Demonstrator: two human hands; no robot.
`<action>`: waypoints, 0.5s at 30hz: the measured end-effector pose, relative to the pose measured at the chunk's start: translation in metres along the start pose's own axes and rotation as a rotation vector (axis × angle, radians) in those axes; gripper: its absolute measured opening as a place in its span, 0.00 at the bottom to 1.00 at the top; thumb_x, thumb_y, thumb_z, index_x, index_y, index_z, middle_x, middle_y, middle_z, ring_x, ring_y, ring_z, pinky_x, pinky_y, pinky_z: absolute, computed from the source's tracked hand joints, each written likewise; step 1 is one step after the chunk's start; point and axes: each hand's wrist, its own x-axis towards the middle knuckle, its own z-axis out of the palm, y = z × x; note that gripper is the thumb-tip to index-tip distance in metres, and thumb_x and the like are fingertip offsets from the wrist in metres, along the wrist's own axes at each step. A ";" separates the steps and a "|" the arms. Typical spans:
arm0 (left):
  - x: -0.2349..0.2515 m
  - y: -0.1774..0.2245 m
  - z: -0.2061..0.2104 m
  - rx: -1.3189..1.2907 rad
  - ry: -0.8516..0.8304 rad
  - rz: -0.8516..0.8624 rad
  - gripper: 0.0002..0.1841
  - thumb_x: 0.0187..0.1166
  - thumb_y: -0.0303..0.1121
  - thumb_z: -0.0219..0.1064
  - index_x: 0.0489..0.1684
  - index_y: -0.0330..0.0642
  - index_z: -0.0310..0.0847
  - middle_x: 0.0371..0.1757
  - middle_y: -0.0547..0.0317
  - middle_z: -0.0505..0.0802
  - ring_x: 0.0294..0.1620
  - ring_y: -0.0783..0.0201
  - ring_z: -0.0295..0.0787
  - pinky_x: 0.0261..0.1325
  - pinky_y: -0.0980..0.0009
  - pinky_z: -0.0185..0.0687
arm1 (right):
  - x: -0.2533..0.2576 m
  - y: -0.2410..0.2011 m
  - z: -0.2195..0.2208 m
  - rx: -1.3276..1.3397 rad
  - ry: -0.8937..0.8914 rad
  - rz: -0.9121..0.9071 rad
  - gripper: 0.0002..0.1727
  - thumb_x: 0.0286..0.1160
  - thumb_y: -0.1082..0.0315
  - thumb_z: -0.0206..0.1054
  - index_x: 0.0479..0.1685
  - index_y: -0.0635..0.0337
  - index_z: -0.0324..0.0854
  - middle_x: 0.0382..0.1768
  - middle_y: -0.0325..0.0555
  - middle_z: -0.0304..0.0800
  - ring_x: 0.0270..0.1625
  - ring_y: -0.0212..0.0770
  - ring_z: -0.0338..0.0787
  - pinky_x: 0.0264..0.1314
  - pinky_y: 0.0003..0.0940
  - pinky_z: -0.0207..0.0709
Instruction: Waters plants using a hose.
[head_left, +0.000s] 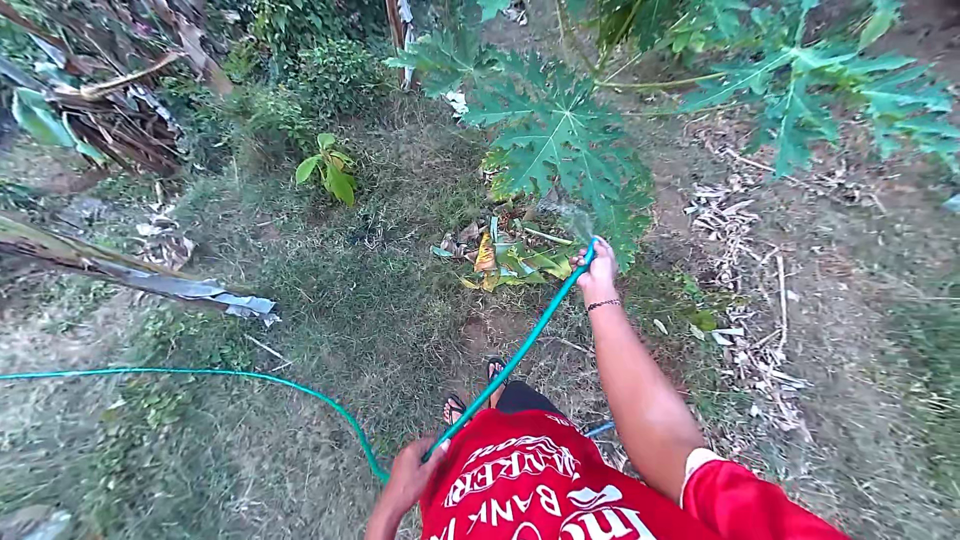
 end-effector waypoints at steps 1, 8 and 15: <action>0.000 -0.001 0.000 0.001 -0.003 -0.005 0.28 0.84 0.62 0.56 0.36 0.47 0.89 0.27 0.59 0.88 0.31 0.59 0.87 0.41 0.49 0.82 | -0.001 0.001 0.000 0.009 0.001 -0.001 0.12 0.93 0.61 0.51 0.68 0.45 0.70 0.28 0.35 0.74 0.18 0.29 0.74 0.22 0.24 0.74; -0.001 -0.009 -0.003 -0.024 -0.007 -0.016 0.28 0.84 0.62 0.57 0.33 0.47 0.88 0.25 0.60 0.87 0.30 0.60 0.85 0.40 0.51 0.80 | -0.001 0.007 0.001 0.009 0.004 -0.011 0.11 0.93 0.60 0.52 0.66 0.44 0.70 0.26 0.34 0.73 0.17 0.29 0.74 0.22 0.25 0.75; -0.007 -0.009 -0.003 -0.066 0.009 -0.028 0.26 0.84 0.60 0.58 0.38 0.48 0.91 0.28 0.59 0.90 0.33 0.59 0.88 0.44 0.48 0.84 | -0.010 0.010 0.008 -0.047 0.033 -0.008 0.12 0.94 0.59 0.51 0.69 0.45 0.68 0.27 0.34 0.72 0.19 0.31 0.74 0.25 0.27 0.76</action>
